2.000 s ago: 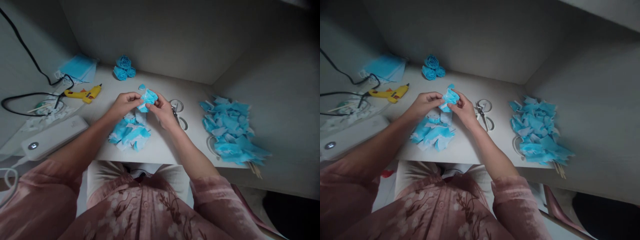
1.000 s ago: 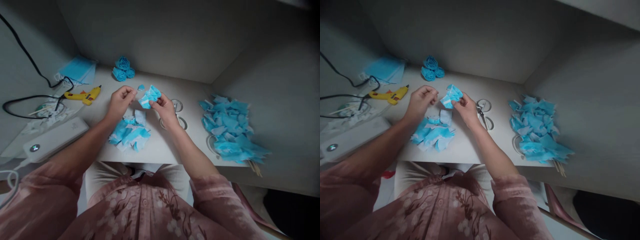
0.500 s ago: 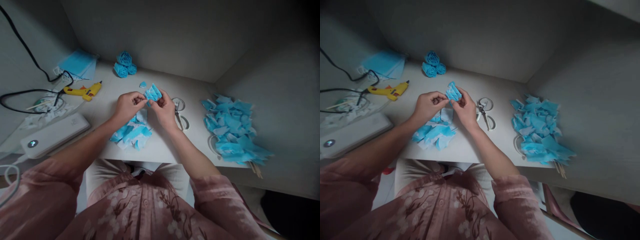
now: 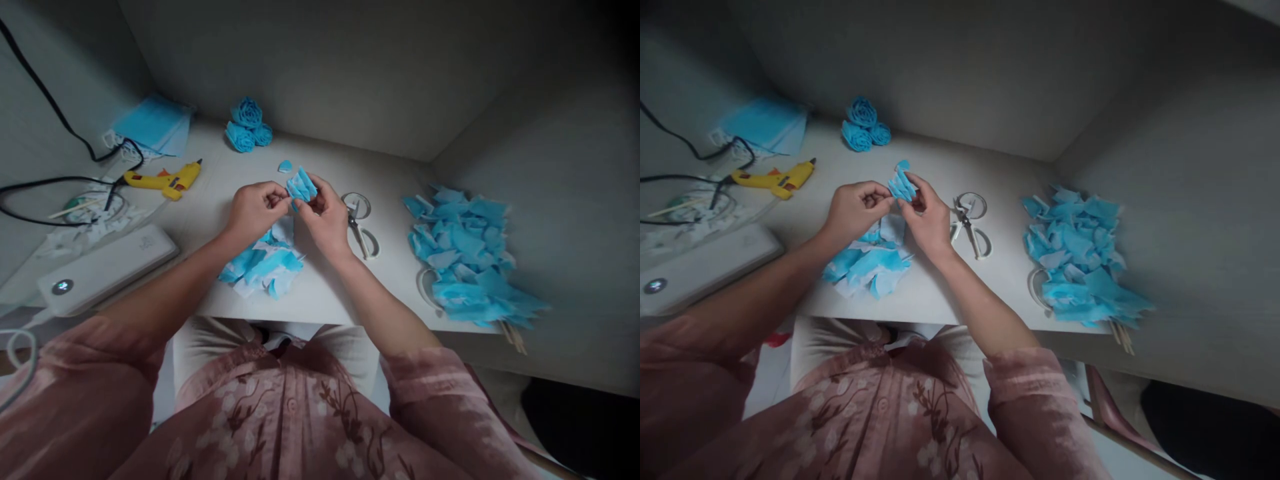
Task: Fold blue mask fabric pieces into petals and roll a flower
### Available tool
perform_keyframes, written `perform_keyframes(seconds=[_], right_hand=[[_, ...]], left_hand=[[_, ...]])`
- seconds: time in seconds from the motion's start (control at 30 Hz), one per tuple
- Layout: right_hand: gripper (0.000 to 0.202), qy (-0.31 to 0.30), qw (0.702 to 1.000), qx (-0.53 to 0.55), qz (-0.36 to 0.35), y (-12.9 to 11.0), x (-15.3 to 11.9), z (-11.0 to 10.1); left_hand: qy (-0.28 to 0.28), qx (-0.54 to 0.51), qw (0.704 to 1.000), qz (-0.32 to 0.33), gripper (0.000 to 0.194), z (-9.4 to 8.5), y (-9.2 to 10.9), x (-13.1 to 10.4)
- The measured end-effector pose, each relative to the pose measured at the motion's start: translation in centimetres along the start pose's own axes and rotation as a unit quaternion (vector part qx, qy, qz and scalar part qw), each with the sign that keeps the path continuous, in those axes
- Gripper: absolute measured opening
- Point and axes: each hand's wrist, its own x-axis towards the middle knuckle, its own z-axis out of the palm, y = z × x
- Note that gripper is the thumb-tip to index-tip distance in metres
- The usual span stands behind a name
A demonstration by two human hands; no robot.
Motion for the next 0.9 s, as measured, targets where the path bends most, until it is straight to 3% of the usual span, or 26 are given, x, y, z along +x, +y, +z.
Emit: perform_keyframes(seconds=[0.33,0.53,0.9], right_hand=[[0.052,0.006,0.999,0.031,0.027,0.25,0.25,0.02],[0.047,0.013,1.0,0.019,0.004,0.34,0.25,0.02],[0.044,0.016,0.998,0.054,0.011,0.5,0.43,0.09]], left_hand=[[0.0,0.015,1.0,0.02,0.016,0.12,-0.66,0.0],[-0.002,0.02,1.0,0.024,0.012,-0.13,0.07,-0.02],[-0.001,0.015,0.999,0.029,0.013,-0.07,-0.47,0.06]])
